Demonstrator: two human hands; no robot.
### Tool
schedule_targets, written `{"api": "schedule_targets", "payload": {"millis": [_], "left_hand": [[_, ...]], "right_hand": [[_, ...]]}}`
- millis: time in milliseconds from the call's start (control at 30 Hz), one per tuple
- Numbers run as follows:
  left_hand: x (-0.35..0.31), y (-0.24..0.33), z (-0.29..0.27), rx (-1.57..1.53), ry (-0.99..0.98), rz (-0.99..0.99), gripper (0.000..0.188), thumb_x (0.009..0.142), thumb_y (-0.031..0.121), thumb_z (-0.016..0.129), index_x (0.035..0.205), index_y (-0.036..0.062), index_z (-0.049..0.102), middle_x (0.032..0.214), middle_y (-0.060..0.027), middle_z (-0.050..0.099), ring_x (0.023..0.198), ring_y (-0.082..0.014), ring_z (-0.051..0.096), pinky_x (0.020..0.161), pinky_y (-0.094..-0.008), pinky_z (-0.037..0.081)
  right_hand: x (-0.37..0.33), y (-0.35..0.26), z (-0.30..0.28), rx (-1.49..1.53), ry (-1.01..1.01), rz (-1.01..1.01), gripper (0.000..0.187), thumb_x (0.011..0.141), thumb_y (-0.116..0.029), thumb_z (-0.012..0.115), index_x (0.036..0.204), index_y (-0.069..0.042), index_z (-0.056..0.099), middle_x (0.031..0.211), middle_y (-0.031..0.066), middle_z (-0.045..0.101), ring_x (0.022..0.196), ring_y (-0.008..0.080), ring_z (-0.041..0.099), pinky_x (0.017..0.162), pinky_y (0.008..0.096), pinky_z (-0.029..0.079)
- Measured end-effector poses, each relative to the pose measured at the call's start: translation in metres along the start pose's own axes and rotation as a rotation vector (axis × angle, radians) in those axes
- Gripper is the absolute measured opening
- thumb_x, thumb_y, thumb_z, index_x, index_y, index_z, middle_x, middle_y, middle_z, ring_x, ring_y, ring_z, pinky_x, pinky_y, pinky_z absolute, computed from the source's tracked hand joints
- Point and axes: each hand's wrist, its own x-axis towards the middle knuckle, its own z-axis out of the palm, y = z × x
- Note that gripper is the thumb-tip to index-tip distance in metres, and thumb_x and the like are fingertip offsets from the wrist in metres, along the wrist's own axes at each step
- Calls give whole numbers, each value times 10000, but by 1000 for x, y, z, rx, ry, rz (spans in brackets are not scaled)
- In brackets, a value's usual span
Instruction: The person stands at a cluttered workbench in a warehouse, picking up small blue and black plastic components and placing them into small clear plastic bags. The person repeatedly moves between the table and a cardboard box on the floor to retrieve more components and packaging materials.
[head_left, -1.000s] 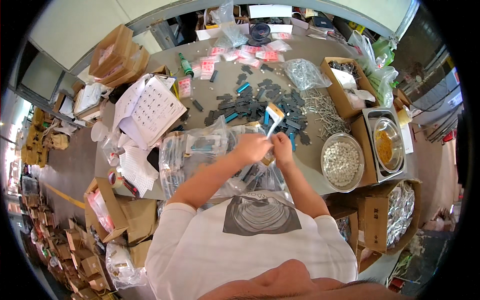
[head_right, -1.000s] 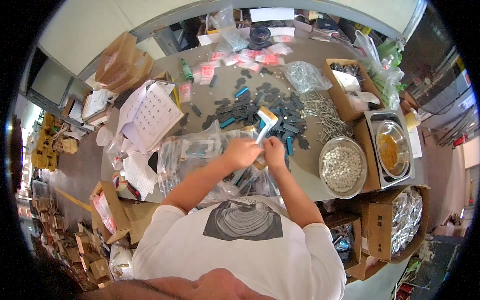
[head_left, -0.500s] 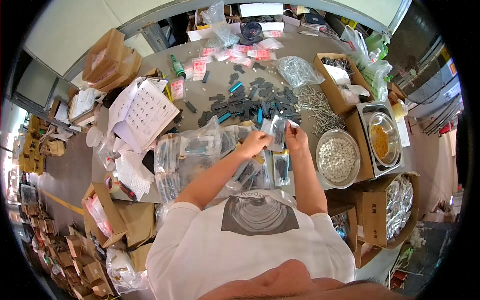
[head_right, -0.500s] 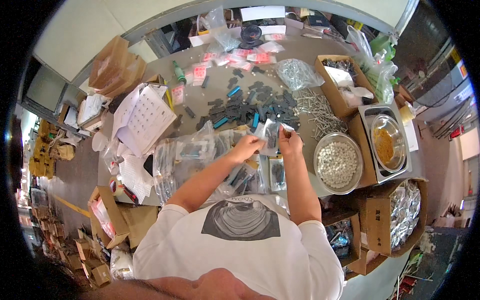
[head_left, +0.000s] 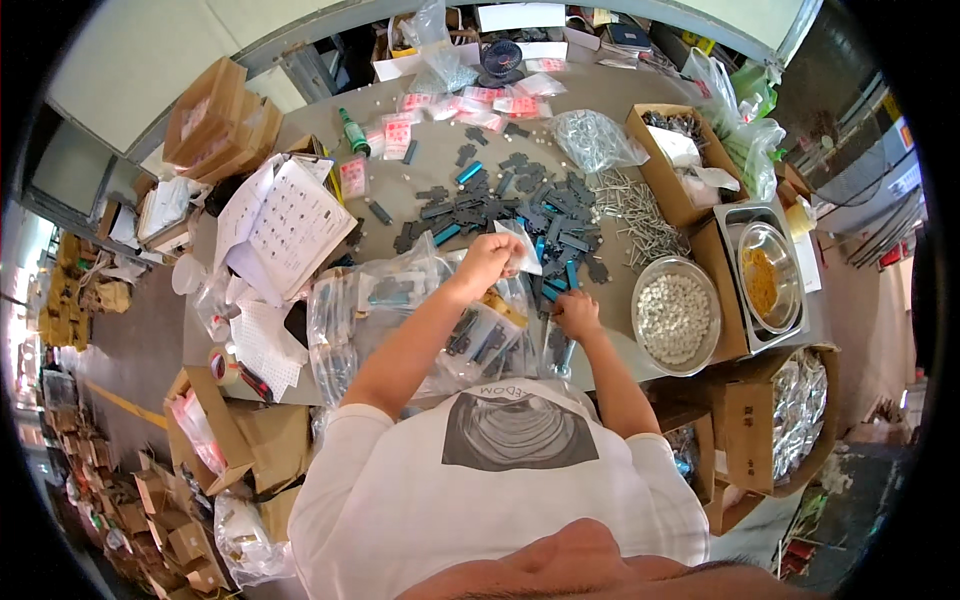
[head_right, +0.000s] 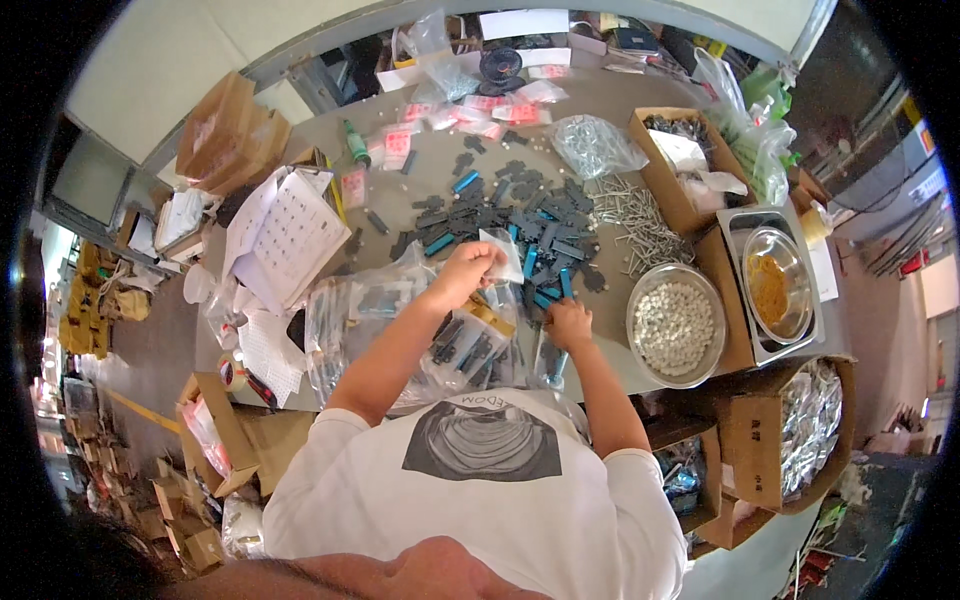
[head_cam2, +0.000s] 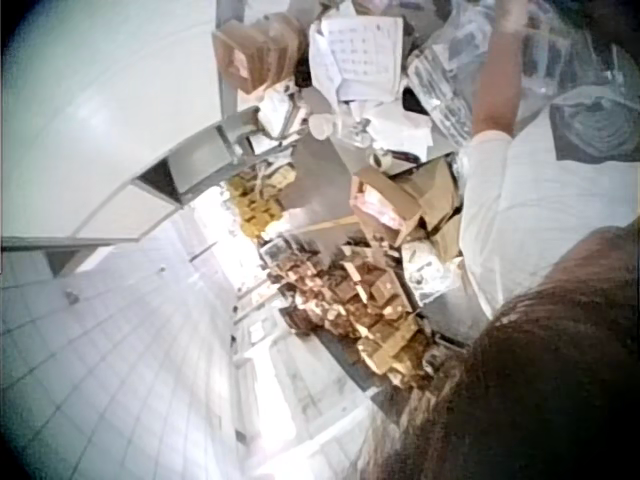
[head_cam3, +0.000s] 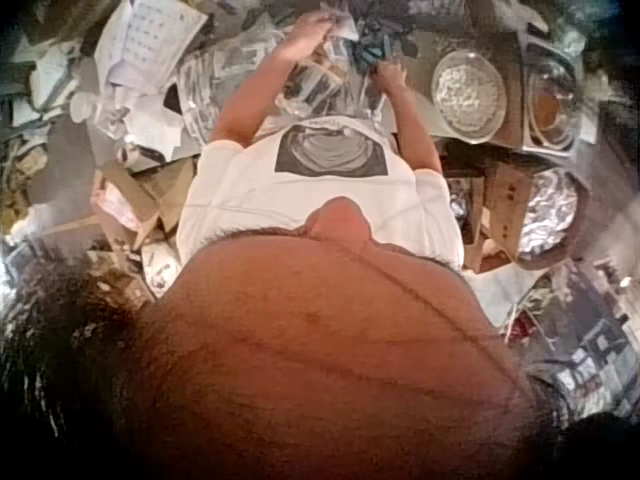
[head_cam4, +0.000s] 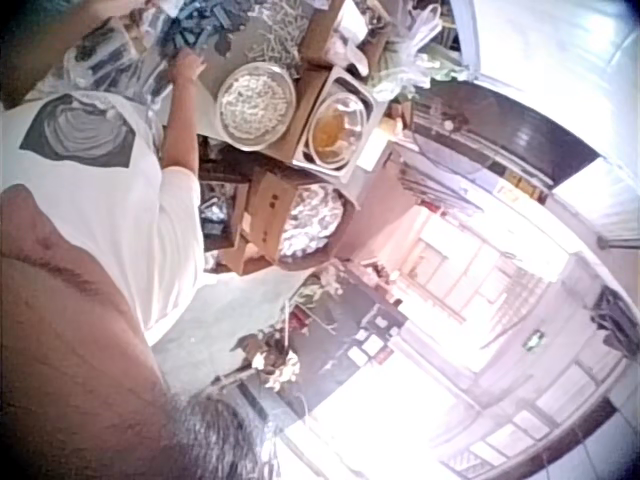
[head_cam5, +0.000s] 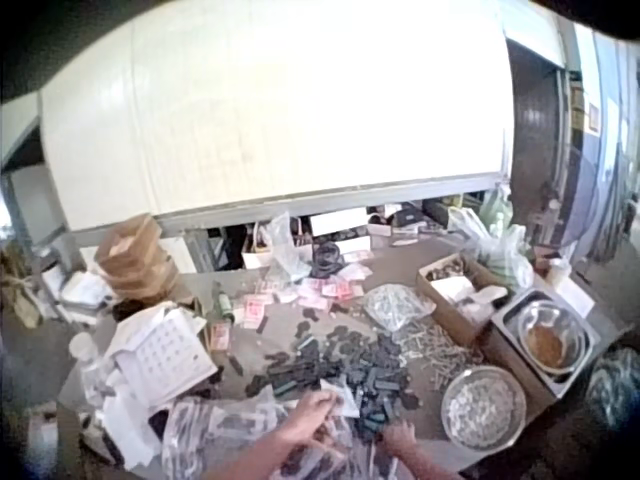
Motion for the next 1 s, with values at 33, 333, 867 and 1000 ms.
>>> {"api": "schedule_targets", "payload": {"millis": [33,333,867,1000], "left_hand": [[1,-3,-5,126,-42,12,136,858,63,499,833,61,632,757,-27,586,623,-91,503,557,-243,426],[-20,-6,24,1087,-418,382,562,770,521,597,625,-22,609,613,-194,573,610,-363,585,562,-452,449],[-27,-23,47,1233,-91,932,243,783,220,579,606,54,590,597,-112,549,579,-315,567,516,-420,457],[-30,-20,57,1075,153,779,416,871,338,523,576,50,578,585,-130,540,522,-302,531,494,-411,425]], "right_hand": [[2,2,-4,90,-75,19,189,720,-173,699,864,-90,609,881,130,606,856,308,596,750,406,482],[-8,-41,-127,722,-132,-185,127,812,-22,589,932,5,620,760,98,612,657,128,537,605,287,444],[40,-41,-48,734,478,308,103,788,-96,590,793,7,584,715,136,619,637,218,573,583,336,443],[59,-37,-44,1734,342,600,102,867,-69,513,841,16,562,792,93,596,670,203,552,600,323,451]]}}
